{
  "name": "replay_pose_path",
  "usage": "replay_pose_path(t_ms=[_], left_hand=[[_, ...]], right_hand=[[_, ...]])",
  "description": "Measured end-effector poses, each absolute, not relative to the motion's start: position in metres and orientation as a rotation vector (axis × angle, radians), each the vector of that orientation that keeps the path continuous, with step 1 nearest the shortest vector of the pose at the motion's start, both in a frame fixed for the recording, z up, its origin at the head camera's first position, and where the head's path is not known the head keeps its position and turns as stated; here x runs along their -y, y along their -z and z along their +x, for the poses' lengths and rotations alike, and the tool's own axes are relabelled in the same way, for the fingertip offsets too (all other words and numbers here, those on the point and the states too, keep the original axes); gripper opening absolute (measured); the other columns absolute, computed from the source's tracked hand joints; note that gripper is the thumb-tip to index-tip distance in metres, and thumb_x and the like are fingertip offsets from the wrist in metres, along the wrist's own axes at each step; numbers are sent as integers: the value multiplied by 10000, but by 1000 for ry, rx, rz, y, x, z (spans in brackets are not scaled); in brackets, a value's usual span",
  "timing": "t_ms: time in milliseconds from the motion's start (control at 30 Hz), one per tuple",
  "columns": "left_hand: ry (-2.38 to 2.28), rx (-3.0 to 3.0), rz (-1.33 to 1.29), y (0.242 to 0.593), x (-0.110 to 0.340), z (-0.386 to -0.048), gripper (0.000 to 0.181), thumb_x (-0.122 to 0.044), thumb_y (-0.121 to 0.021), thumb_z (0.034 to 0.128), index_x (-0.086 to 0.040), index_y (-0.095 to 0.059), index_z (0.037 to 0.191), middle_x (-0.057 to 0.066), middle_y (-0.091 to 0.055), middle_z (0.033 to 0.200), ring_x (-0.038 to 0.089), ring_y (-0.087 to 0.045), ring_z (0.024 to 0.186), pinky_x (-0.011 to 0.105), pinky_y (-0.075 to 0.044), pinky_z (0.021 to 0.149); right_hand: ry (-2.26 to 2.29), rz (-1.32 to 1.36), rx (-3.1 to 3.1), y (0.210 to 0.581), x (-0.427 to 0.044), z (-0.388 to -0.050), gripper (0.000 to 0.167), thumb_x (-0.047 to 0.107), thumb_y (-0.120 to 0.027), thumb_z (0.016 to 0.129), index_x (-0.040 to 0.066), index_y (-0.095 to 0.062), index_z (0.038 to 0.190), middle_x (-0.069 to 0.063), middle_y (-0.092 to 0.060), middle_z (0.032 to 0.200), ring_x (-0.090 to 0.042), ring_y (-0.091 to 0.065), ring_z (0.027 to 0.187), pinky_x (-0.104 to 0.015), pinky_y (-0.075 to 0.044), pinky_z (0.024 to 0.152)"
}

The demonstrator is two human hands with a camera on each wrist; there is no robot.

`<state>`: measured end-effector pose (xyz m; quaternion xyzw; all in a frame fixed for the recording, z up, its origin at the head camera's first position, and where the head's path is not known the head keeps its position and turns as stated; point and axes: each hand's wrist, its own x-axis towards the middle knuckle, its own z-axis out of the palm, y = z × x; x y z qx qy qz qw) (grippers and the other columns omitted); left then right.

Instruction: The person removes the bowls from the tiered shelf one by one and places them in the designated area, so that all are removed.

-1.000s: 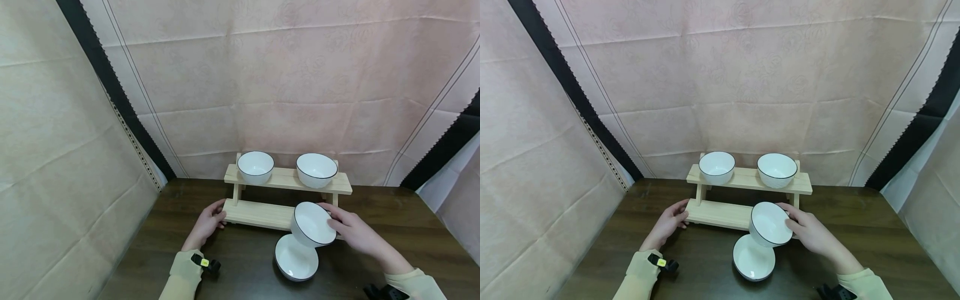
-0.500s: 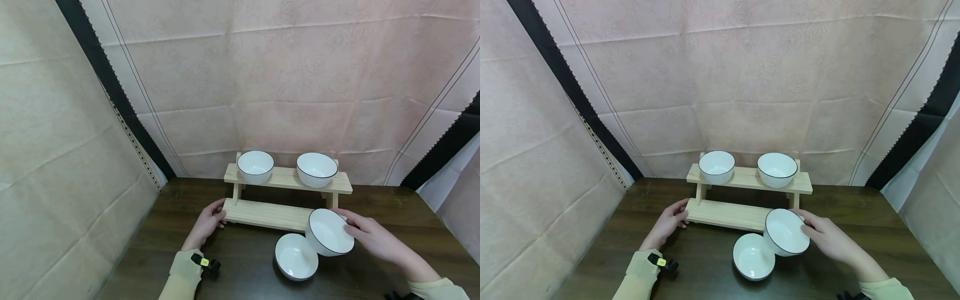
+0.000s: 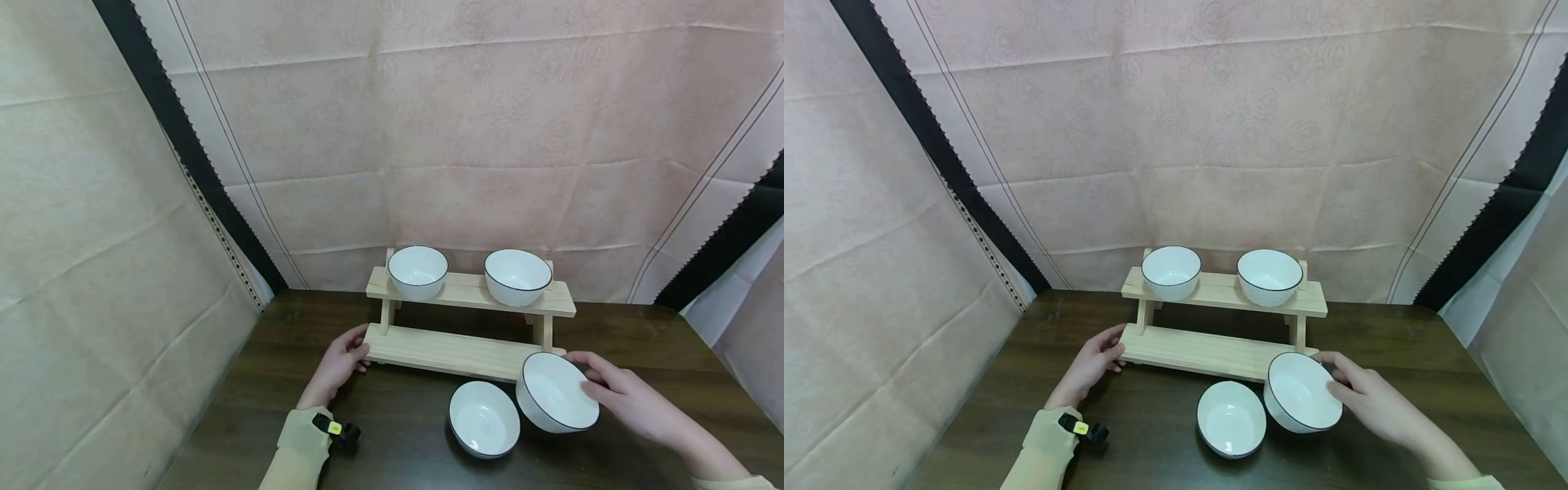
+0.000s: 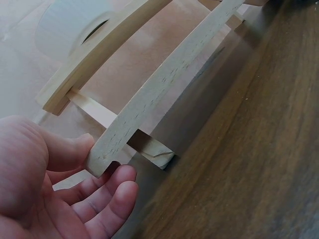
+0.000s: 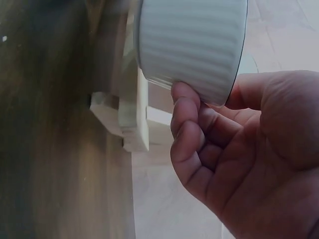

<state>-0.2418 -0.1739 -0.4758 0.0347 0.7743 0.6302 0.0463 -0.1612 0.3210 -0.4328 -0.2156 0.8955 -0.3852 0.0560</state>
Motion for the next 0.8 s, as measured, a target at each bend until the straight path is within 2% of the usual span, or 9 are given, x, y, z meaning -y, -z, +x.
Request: replay_pose_path(t_ms=[200, 500, 800], left_hand=[[-1920, -2366, 107, 475, 174, -242, 487, -54, -541, 1025, -5, -432, 1498, 210, -571, 1149, 376, -640, 883, 541, -559, 792], [-1923, -2362, 109, 477, 175, -243, 489, -49, -537, 1024, -2, -428, 1499, 216, -580, 1159, 398, -636, 893, 533, -560, 783], [-1917, -2380, 99, 478, 174, -244, 480, -48, -539, 1024, -10, -443, 1493, 212, -578, 1155, 369, -641, 870, 530, -564, 777]], right_hand=[[1096, -664, -2733, 437, -327, -157, 404, 209, -510, 1067, 117, -427, 1452, 53, -702, 1067, -56, -645, 926, -219, -507, 749], [1075, -571, -2655, 450, -331, -155, 456, 255, -515, 1065, 116, -401, 1484, -8, -676, 1162, -50, -623, 969, -214, -507, 767], [1085, -581, -2641, 464, -332, -151, 426, 272, -515, 1064, 139, -429, 1459, 32, -693, 1098, -61, -637, 964, -209, -498, 788]])
